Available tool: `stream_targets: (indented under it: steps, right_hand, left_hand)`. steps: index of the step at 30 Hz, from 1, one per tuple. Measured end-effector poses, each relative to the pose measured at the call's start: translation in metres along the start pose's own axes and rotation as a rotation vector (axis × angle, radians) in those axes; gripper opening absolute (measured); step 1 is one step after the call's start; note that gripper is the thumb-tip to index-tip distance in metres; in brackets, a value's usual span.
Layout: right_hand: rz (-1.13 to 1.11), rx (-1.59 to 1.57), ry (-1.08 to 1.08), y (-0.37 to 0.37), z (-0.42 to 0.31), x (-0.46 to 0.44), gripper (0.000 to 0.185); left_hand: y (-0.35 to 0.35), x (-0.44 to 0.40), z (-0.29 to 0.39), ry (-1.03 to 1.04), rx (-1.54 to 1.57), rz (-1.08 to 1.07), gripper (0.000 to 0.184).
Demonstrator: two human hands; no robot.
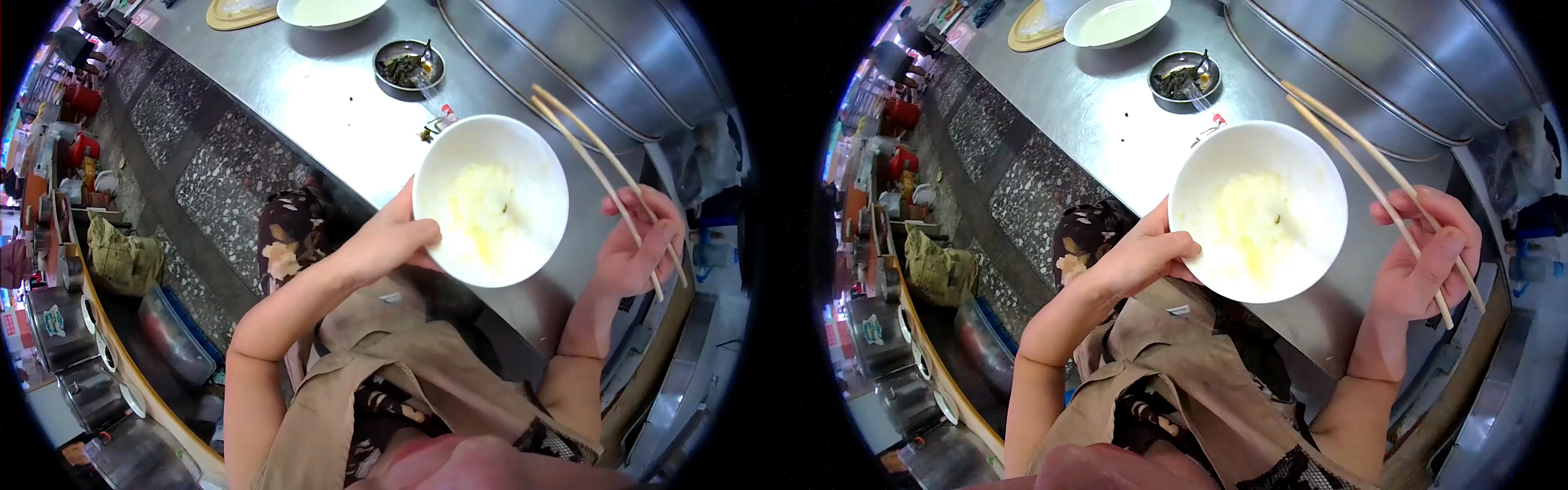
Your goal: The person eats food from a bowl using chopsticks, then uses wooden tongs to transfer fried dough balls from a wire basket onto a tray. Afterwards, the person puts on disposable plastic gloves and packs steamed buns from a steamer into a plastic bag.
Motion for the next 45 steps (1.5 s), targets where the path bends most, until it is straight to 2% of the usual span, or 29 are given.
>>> stream_targets:
  steps: [2,3,5,7,9,11,12,13,15,17,19,20,23,27,36,40,42,45]
  right_hand:
    - [0.062,-0.053,-0.104,-0.004,0.001,-0.001,0.044]
    - [0.041,-0.038,-0.088,-0.010,-0.005,0.000,0.044]
    - [0.128,0.034,-0.232,-0.012,-0.008,-0.001,0.043]
    - [0.135,0.040,-0.227,-0.010,-0.009,0.000,0.043]
    - [0.150,0.040,-0.220,-0.005,-0.010,0.000,0.042]
    - [0.088,-0.002,-0.067,0.003,-0.007,0.002,0.040]
    - [0.041,-0.050,-0.023,0.008,-0.008,0.001,0.036]
    - [0.043,-0.043,-0.011,0.011,-0.009,0.000,0.036]
    - [-0.116,-0.133,0.218,0.024,0.000,-0.003,0.032]
    - [-0.183,-0.182,0.291,0.031,0.011,-0.004,0.031]
    - [-0.301,-0.218,0.496,0.042,0.021,-0.003,0.031]
    - [-0.330,-0.216,0.505,0.045,0.025,-0.002,0.031]
    - [-0.460,-0.248,0.555,0.052,0.028,-0.001,0.031]
    - [-0.512,-0.204,0.573,0.058,0.036,0.002,0.029]
    - [-0.420,-0.200,0.616,0.075,0.063,0.013,0.024]
    - [-0.475,-0.226,0.664,0.084,0.054,0.021,0.025]
    - [-0.550,-0.251,0.684,0.095,0.039,0.033,0.025]
    - [-0.779,-0.353,0.549,0.122,-0.014,0.068,0.025]
  left_hand:
    - [-0.001,0.001,0.009,0.132,-0.063,0.015,0.074]
    - [0.002,0.010,0.004,0.115,-0.038,0.015,0.074]
    - [0.000,0.017,0.016,0.202,0.005,0.032,0.072]
    - [0.000,0.026,0.020,0.224,0.060,0.042,0.071]
    - [-0.015,0.041,0.023,0.311,0.107,0.139,0.073]
    - [-0.029,0.064,0.026,0.422,0.153,0.157,0.074]
    - [-0.040,0.077,0.027,0.408,0.142,0.173,0.073]
    - [-0.043,0.089,0.028,0.522,0.160,0.263,0.071]
    - [-0.062,0.110,0.025,0.568,0.191,0.246,0.069]
    - [-0.082,0.131,0.016,0.665,0.268,0.388,0.069]
    - [-0.098,0.147,0.006,0.703,0.274,0.414,0.064]
    - [-0.105,0.154,0.001,0.745,0.279,0.434,0.061]
    - [-0.124,0.171,-0.018,0.689,0.284,0.453,0.061]
    - [-0.134,0.175,-0.041,0.563,0.287,0.472,0.062]
    - [-0.142,0.150,-0.074,0.449,0.333,0.416,0.075]
    - [-0.134,0.139,-0.074,0.443,0.337,0.388,0.073]
    - [-0.133,0.138,-0.077,0.432,0.337,0.401,0.075]
    - [-0.126,0.136,-0.075,0.427,0.332,0.407,0.077]
Point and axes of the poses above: each hand's wrist, its own x-axis away from the middle knuckle, its own y-axis out of the palm, z = x × y, the point moved 4 cm from there along -x, towards the middle knuckle, and after that the axes turned 14 degrees about x, right-handed, at the moved point
